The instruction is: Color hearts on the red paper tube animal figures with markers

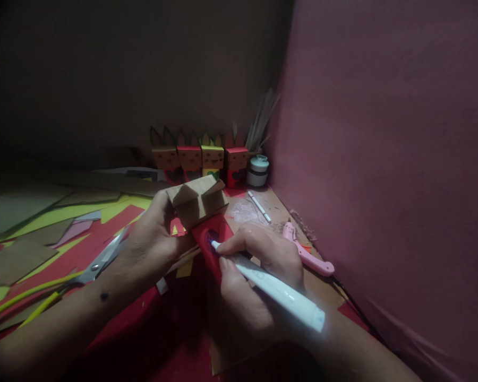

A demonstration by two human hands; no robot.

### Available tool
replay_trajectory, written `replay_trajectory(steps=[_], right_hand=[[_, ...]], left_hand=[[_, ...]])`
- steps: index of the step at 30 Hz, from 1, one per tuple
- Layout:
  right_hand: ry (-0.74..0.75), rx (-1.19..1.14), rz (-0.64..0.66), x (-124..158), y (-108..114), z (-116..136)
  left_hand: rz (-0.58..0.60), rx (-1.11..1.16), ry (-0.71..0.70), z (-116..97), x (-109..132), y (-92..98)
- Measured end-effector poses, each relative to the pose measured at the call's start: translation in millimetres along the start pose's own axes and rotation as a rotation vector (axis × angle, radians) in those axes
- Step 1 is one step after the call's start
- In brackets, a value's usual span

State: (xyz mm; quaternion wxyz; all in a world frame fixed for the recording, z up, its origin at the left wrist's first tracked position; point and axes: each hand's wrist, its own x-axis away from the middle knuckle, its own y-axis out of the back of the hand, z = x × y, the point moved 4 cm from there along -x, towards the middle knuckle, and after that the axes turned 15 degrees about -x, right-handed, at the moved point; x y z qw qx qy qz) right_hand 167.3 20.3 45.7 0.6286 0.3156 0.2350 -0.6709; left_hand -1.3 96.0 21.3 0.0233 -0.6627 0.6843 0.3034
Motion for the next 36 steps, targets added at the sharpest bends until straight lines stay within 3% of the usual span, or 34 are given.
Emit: replay_trajectory(steps=[5,9,14,22,28,30,36], right_hand=[[-0.095,0.038,-0.063,3,4,-1],[-0.065,0.05,-0.062,2,2,-1],[0.036,0.0,0.014,-1,-1,-2],[-0.034,0.064,0.114,-5,6,1],[0.069,0.027,0.115,-7,4,4],[0.004,0.03,0.171,-5,3,2],[-0.054,0.025,-0.032,1,13,1]], left_hand=[[-0.006,-0.013,0.011,0,0,0.0],[0.002,-0.012,0.028,1,0,-0.1],[0.005,-0.014,0.015,0,0,0.0],[0.024,0.025,0.001,1,0,-1.7],[0.011,-0.015,0.008,0,0,0.1],[0.012,-0.016,0.015,-2,0,0.9],[0.031,0.044,0.079,-3,-1,0.6]])
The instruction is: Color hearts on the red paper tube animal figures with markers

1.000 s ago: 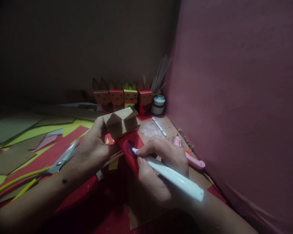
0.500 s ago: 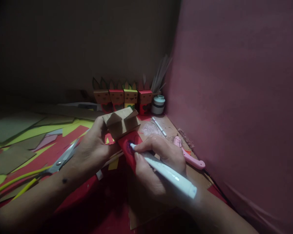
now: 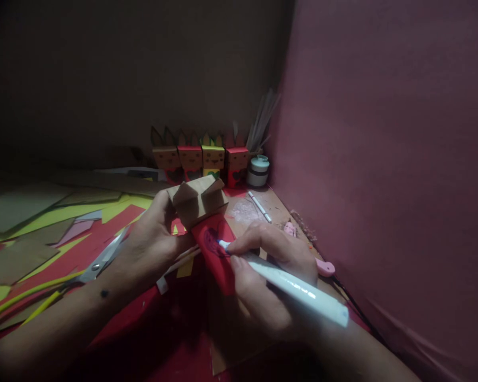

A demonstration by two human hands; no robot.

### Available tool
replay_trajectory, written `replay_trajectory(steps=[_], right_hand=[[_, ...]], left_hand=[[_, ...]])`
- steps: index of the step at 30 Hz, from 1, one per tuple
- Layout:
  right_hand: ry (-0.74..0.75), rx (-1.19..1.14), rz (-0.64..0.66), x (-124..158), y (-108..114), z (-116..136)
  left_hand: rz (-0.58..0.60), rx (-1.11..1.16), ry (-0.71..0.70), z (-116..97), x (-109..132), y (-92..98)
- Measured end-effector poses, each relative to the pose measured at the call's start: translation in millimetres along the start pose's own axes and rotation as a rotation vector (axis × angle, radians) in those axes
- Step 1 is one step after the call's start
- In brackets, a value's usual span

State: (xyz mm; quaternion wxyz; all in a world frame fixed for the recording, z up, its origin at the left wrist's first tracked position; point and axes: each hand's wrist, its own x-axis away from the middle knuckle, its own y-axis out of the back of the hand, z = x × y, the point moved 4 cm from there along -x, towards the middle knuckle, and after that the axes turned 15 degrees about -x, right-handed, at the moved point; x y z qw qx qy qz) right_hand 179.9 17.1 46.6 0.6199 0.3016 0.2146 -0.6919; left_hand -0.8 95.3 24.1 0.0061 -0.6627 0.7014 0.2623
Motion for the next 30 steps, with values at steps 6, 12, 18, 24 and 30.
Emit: replay_trajectory(steps=[6,12,18,24,30], right_hand=[[0.013,-0.011,0.003,1.0,-5.3,-2.3],[-0.048,-0.022,0.027,1.2,-7.5,3.7],[0.027,-0.023,-0.001,1.2,-8.4,0.0],[0.07,0.021,-0.132,5.8,-8.4,-5.4],[0.035,-0.022,-0.12,5.1,-2.3,-2.5]], left_hand=[[-0.002,0.044,-0.036,-1.4,-0.2,-1.5],[-0.002,0.032,-0.045,-3.1,-1.2,-1.8],[0.0,0.025,-0.036,-4.2,-0.6,-1.1],[0.008,0.019,-0.032,-1.9,1.3,-1.9],[-0.007,-0.02,-0.047,-4.2,0.0,-0.6]])
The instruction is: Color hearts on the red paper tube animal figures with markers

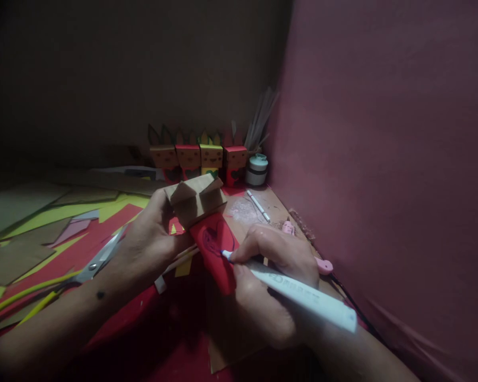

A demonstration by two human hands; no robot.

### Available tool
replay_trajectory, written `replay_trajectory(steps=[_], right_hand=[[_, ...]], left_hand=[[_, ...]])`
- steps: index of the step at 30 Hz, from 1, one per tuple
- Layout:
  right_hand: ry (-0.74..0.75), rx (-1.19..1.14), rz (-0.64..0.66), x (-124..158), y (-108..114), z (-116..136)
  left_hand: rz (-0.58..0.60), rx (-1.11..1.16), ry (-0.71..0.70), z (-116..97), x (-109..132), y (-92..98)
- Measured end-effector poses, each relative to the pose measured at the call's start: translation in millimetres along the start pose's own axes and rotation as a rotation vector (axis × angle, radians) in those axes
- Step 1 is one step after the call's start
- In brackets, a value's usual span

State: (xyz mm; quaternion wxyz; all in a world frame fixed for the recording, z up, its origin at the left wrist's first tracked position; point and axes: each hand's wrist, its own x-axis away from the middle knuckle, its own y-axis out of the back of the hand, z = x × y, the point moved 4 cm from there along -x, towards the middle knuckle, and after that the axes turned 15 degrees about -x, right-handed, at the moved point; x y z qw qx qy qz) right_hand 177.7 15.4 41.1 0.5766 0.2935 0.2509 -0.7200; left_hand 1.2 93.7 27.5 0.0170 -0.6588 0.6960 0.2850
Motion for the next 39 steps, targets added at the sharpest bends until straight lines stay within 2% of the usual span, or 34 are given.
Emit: replay_trajectory(steps=[4,7,10,12,14,15,16,19,22,24,30,32,34,36,39], right_hand=[[0.001,0.021,0.171,-6,6,4],[0.003,0.014,0.178,-7,9,5],[-0.013,-0.025,0.172,-4,2,4],[-0.027,-0.036,0.125,0,-6,3],[0.014,-0.014,-0.163,3,-3,4],[0.017,-0.015,-0.174,3,-4,4],[-0.013,-0.026,-0.083,2,-8,3],[-0.051,-0.029,0.077,-1,-8,4],[-0.059,-0.037,0.122,-3,-3,4],[-0.049,-0.029,0.081,-2,-5,4],[0.041,-0.037,-0.234,4,-11,4],[0.055,-0.038,-0.232,4,-8,4],[-0.001,-0.025,-0.007,2,-9,2],[-0.033,-0.012,0.066,2,-3,1],[-0.037,-0.027,0.104,0,1,2]], left_hand=[[0.005,-0.006,0.016,0,0,0.7],[0.005,-0.016,0.032,-2,1,1.7],[0.003,-0.028,0.034,-4,1,2.9],[0.006,-0.015,0.029,-4,1,2.9],[0.01,0.003,0.045,-2,1,2.3],[0.012,0.009,0.057,-1,1,1.7],[0.01,0.014,0.063,1,1,1.3],[0.001,0.018,0.049,3,1,0.3],[0.005,-0.004,0.051,3,1,0.1],[0.008,-0.015,0.06,3,1,0.5],[-0.001,-0.034,0.063,2,1,2.3],[0.003,-0.027,0.062,2,1,2.2],[0.002,-0.019,0.062,3,1,2.0],[-0.001,-0.025,0.064,4,1,1.6],[-0.003,-0.022,0.048,3,1,0.6]])
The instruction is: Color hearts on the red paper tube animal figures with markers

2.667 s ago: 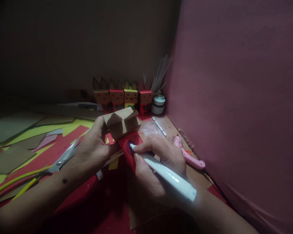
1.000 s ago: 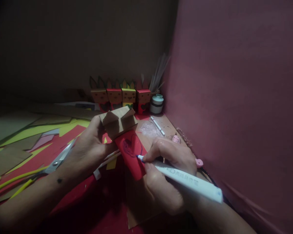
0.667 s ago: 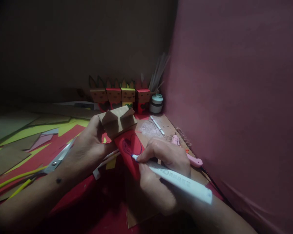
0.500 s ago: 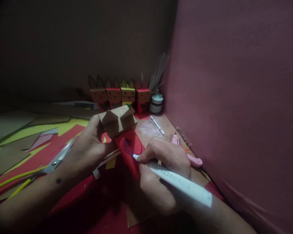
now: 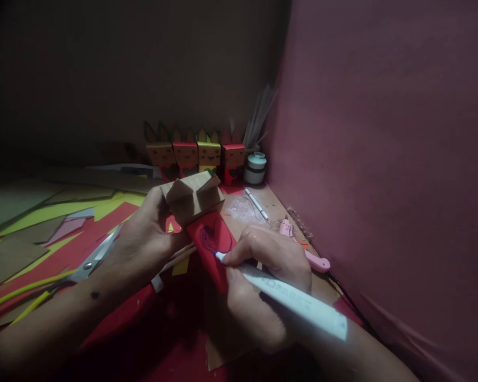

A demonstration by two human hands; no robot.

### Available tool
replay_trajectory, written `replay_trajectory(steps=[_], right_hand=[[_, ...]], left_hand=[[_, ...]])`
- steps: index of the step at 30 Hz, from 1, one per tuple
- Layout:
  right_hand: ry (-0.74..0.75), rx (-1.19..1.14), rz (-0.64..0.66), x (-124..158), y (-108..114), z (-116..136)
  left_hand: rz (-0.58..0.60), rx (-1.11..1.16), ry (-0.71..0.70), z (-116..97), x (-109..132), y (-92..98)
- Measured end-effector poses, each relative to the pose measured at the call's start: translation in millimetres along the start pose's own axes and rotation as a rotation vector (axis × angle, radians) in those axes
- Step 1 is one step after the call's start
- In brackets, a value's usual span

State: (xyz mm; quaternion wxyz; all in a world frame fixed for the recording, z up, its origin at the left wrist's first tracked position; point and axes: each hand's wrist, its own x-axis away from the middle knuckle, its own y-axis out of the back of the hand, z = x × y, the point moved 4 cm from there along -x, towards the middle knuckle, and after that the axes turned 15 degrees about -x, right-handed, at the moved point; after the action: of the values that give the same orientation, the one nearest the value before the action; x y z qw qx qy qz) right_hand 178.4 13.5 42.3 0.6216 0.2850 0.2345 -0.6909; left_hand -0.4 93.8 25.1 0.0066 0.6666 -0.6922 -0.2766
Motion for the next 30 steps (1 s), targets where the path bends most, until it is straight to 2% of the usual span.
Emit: replay_trajectory(steps=[3,6,10,12,14,16,19,21,26,30], right_hand=[[0.0,-0.009,0.033,-1,-2,1],[0.013,-0.01,0.004,-1,-7,0],[0.063,-0.002,-0.207,2,-11,-3],[0.092,-0.018,-0.262,2,-9,-3],[0.08,-0.04,-0.196,0,-4,-2],[0.014,-0.032,-0.028,-4,1,-2],[0.023,0.001,0.116,-7,8,3],[0.028,0.007,0.108,-7,9,4],[0.036,-0.042,-0.094,0,0,-3],[0.061,-0.021,-0.113,1,-9,-6]], left_hand=[[0.008,0.027,-0.019,-2,0,-1.1],[0.005,0.026,-0.024,-2,0,-1.1],[0.001,0.0,-0.011,0,-1,-0.6],[-0.003,-0.006,0.007,2,-1,-0.1],[-0.007,-0.002,0.01,2,-1,0.5],[-0.004,0.006,0.014,2,-1,1.0],[-0.01,-0.001,0.032,3,-1,2.3],[-0.018,-0.016,0.041,4,-1,2.8],[-0.033,-0.018,0.032,8,-1,1.0],[-0.028,-0.018,0.034,7,0,-0.1]])
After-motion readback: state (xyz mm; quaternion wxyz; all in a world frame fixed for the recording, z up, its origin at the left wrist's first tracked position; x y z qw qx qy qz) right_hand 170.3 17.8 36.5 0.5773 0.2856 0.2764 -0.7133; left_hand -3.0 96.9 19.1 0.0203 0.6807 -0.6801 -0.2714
